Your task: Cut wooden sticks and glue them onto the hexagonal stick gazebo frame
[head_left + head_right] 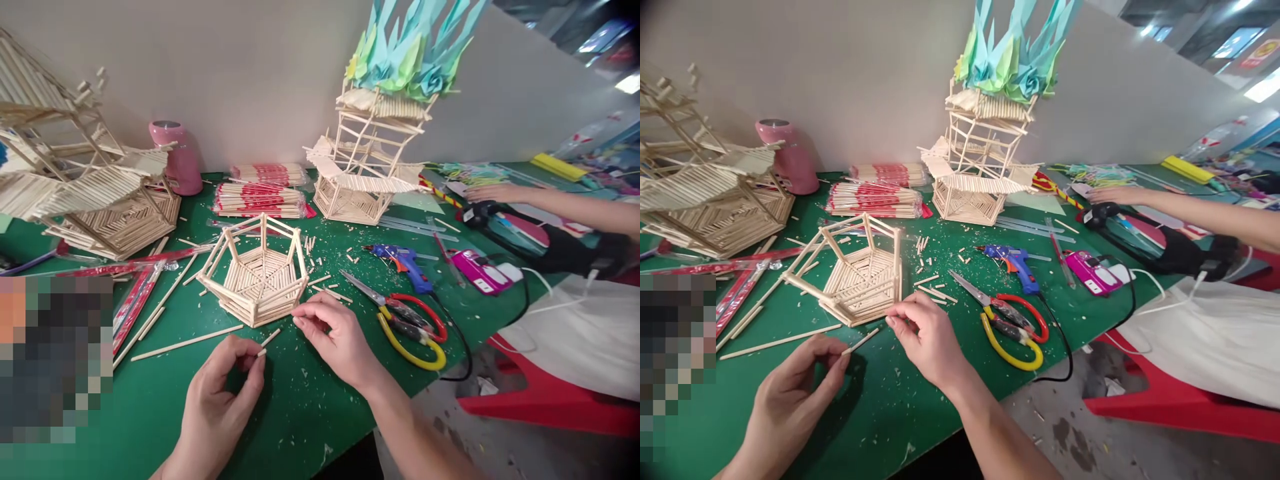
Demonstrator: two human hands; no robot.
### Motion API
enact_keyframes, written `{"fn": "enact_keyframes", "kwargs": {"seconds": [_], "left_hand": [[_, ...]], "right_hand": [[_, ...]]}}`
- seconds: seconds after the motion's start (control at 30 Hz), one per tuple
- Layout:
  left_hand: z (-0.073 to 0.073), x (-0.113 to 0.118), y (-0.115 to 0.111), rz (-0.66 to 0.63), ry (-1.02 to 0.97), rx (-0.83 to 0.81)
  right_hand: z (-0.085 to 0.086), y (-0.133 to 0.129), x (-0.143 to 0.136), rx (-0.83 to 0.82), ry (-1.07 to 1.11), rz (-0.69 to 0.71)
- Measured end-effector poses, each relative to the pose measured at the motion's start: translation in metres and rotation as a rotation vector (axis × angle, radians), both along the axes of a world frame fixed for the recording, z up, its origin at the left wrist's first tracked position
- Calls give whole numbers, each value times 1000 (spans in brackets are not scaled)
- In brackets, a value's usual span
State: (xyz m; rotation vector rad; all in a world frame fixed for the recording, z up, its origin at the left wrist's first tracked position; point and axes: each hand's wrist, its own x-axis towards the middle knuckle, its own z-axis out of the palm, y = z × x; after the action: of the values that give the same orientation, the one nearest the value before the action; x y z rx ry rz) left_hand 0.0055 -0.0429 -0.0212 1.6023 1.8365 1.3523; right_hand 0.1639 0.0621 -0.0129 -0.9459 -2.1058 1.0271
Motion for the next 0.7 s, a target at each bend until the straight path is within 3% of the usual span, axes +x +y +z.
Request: {"fn": "enact_keyframes", "kwargs": {"seconds": [0.27, 0.33, 0.47, 0.7], "left_hand": [[0, 0, 1, -46, 88, 78], [-2, 0, 0, -68, 103, 93], [-1, -1, -1, -77, 118, 109], [-2, -2, 0, -125, 145, 109]], "right_hand": [[-11, -2, 2, 73, -76, 7], [-10, -2, 1, -79, 49, -27], [-6, -4, -2, -574, 417, -145], [0, -5, -4, -935, 630, -187]]}}
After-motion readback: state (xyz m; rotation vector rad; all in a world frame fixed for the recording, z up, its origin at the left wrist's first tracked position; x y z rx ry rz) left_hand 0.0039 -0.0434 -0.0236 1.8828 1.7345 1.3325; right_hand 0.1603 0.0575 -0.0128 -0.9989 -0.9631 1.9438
